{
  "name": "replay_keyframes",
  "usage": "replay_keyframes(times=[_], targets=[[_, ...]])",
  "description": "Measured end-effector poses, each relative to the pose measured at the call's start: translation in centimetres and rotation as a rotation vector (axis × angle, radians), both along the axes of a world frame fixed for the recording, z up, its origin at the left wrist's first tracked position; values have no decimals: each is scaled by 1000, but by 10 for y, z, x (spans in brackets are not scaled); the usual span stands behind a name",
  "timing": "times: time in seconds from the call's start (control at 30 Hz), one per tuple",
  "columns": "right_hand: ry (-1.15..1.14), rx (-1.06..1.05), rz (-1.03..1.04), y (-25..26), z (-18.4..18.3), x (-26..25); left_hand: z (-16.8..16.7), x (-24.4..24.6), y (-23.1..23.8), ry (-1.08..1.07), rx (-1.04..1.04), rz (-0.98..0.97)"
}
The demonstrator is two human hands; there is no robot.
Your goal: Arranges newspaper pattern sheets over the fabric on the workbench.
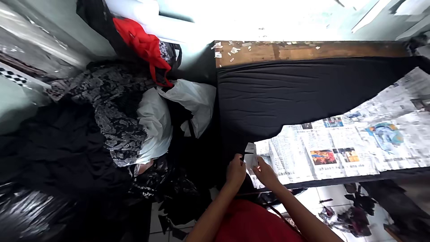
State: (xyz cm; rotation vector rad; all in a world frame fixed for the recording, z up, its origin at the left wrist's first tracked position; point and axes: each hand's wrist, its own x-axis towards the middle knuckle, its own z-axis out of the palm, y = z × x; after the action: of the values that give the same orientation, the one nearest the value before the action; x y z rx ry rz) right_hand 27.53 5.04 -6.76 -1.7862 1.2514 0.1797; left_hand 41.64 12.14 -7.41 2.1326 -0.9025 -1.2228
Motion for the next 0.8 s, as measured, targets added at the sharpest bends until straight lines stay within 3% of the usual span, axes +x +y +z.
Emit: replay_keyframes(times=[0.1, 0.2, 0.33, 0.47, 0.8], targets=[[-31, -5, -39, -4, -4, -2, 7, 2, -4, -174, 31, -84], [-61, -26, -81, -8, -6, -4, 10, 10, -20, -274, -83, -180], [-85, -36, -128, -11, -7, -5, 10, 22, -61, -238, -172, -333], [-97, -39, -161, -12, -6, -6, 5, 31, -89, -212, -113, -436], [-88, -91, -135, -17, -16, 3, 8, 38, -103, -251, 41, -620]])
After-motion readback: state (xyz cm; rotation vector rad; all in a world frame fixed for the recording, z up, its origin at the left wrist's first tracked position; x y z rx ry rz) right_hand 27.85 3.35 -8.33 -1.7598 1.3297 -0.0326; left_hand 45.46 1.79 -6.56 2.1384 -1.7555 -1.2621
